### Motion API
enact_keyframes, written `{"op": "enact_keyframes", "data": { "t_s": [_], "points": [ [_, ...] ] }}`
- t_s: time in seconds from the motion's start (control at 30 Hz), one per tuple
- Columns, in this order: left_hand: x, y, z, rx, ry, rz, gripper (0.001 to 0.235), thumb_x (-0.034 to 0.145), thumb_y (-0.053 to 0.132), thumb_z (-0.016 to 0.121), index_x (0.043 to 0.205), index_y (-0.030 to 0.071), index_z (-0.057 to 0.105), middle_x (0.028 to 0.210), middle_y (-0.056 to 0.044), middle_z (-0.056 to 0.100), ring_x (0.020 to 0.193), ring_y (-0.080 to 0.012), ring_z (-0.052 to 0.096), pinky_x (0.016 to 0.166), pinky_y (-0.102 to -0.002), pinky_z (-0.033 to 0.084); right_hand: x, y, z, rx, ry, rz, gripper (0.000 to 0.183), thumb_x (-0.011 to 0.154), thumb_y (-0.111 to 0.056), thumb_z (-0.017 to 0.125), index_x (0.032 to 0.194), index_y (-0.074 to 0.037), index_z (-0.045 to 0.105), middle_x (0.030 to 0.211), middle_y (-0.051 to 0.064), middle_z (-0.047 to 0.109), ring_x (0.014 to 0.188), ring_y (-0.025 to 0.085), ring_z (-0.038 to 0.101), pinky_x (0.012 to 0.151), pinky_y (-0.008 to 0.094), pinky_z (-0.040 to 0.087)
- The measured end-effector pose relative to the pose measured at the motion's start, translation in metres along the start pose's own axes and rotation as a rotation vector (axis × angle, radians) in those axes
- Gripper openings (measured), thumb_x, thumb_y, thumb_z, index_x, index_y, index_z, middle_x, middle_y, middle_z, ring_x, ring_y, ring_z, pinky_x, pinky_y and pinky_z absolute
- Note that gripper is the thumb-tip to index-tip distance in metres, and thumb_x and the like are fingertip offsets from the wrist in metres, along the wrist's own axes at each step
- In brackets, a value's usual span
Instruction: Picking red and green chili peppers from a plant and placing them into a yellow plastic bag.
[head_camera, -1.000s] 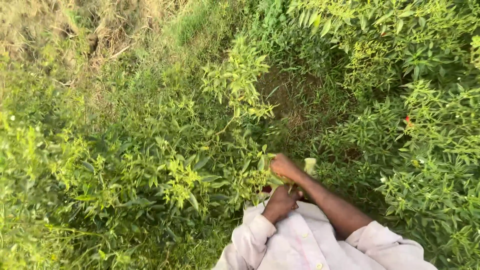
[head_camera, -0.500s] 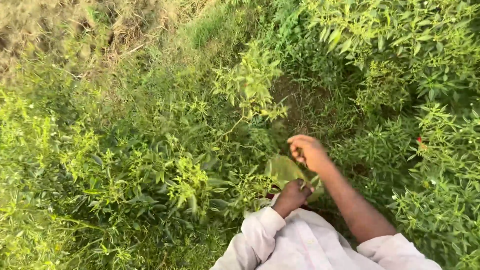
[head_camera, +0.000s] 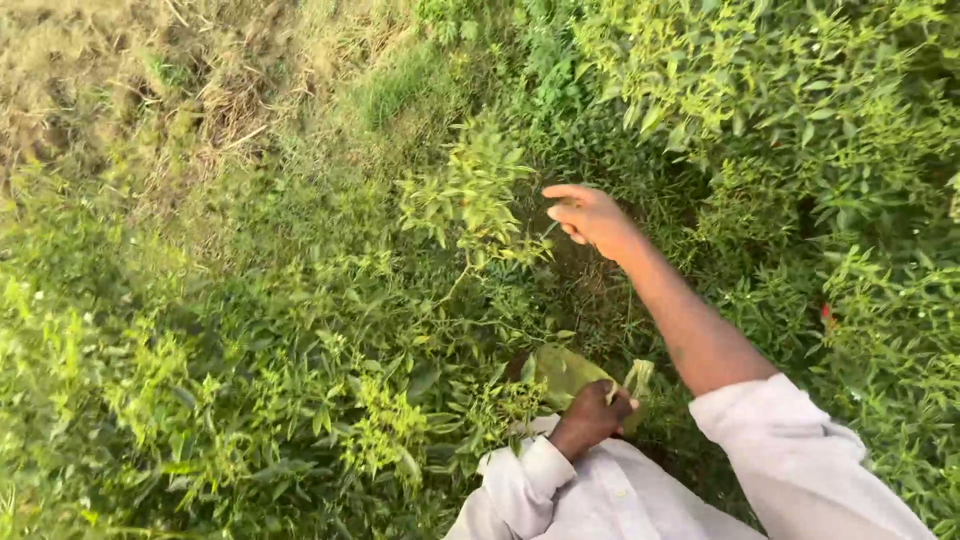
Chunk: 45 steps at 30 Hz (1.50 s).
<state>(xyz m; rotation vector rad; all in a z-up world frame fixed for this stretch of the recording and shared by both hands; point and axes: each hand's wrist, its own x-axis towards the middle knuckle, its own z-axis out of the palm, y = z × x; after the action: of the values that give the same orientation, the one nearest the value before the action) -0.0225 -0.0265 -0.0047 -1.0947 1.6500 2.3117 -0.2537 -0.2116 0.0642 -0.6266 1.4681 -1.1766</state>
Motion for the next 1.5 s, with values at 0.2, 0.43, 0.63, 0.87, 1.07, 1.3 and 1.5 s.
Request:
{"op": "enact_keyframes", "data": {
  "t_s": [0.2, 0.43, 0.63, 0.87, 1.07, 1.3, 1.5],
  "points": [
    [0.008, 0.032, -0.023, -0.024, 0.016, 0.056, 0.032, 0.097, 0.025, 0.072, 0.108, -0.004, 0.062, 0.083, -0.008, 0.066, 0.058, -0.013, 0.064, 0.055, -0.03, 0.051, 0.062, -0.023, 0.036, -0.249, -0.041, 0.059, 0.054, 0.094, -0.019, 0.068, 0.144, -0.007, 0.056, 0.072, 0.003, 0.051, 0.058, 0.01, 0.043, 0.047, 0.029, 0.037],
    [0.012, 0.052, -0.053, -0.122, 0.051, 0.06, 0.033, 0.096, 0.022, 0.072, 0.114, -0.004, 0.062, 0.084, -0.009, 0.068, 0.058, -0.0115, 0.06, 0.054, -0.03, 0.05, 0.092, -0.029, 0.07, -0.094, -0.063, 0.168, 0.036, 0.095, -0.015, 0.069, 0.127, 0.001, 0.063, 0.077, 0.005, 0.059, 0.057, 0.008, 0.048, 0.043, 0.025, 0.036],
    [0.008, 0.099, -0.086, -0.183, 0.137, -0.022, 0.035, 0.096, 0.022, 0.071, 0.12, -0.002, 0.061, 0.088, -0.004, 0.067, 0.062, -0.0109, 0.059, 0.06, -0.028, 0.049, 0.075, -0.021, 0.062, -0.166, -0.046, 0.202, 0.022, 0.095, -0.015, 0.069, 0.108, 0.003, 0.066, 0.079, 0.007, 0.063, 0.055, 0.009, 0.05, 0.042, 0.025, 0.036],
    [0.024, 0.094, -0.099, -0.529, 0.219, -0.002, 0.037, 0.094, 0.021, 0.073, 0.123, 0.003, 0.059, 0.077, -0.002, 0.06, 0.064, -0.0102, 0.056, 0.054, -0.027, 0.043, 0.064, -0.012, 0.054, 0.109, -0.003, 0.152, 0.016, 0.091, -0.008, 0.068, 0.103, 0.002, 0.065, 0.079, 0.008, 0.066, 0.058, 0.01, 0.055, 0.04, 0.024, 0.036],
    [0.038, 0.082, -0.092, -0.578, 0.382, 0.002, 0.044, 0.094, 0.025, 0.073, 0.127, -0.001, 0.061, 0.083, -0.001, 0.063, 0.066, -0.0105, 0.06, 0.062, -0.025, 0.047, 0.07, -0.007, 0.047, 0.072, -0.074, 0.194, 0.01, 0.091, -0.007, 0.065, 0.095, 0.003, 0.064, 0.073, 0.011, 0.062, 0.054, 0.012, 0.052, 0.04, 0.026, 0.035],
    [0.043, 0.085, -0.093, -0.859, 0.606, -0.035, 0.041, 0.093, 0.028, 0.071, 0.123, -0.001, 0.064, 0.091, -0.002, 0.068, 0.066, -0.0121, 0.06, 0.062, -0.027, 0.047, 0.062, 0.002, 0.029, 0.064, -0.205, 0.326, 0.015, 0.091, -0.01, 0.061, 0.083, 0.003, 0.058, 0.067, 0.013, 0.058, 0.048, 0.016, 0.049, 0.038, 0.03, 0.036],
    [0.056, 0.079, -0.09, -1.072, 0.835, -0.036, 0.029, 0.094, 0.029, 0.065, 0.112, 0.006, 0.062, 0.096, -0.004, 0.068, 0.068, -0.0176, 0.061, 0.062, -0.033, 0.046, 0.073, 0.026, 0.008, 0.215, -0.23, 0.446, 0.011, 0.087, -0.005, 0.06, 0.087, -0.002, 0.05, 0.074, 0.011, 0.056, 0.051, 0.014, 0.048, 0.037, 0.029, 0.033]
  ]
}}
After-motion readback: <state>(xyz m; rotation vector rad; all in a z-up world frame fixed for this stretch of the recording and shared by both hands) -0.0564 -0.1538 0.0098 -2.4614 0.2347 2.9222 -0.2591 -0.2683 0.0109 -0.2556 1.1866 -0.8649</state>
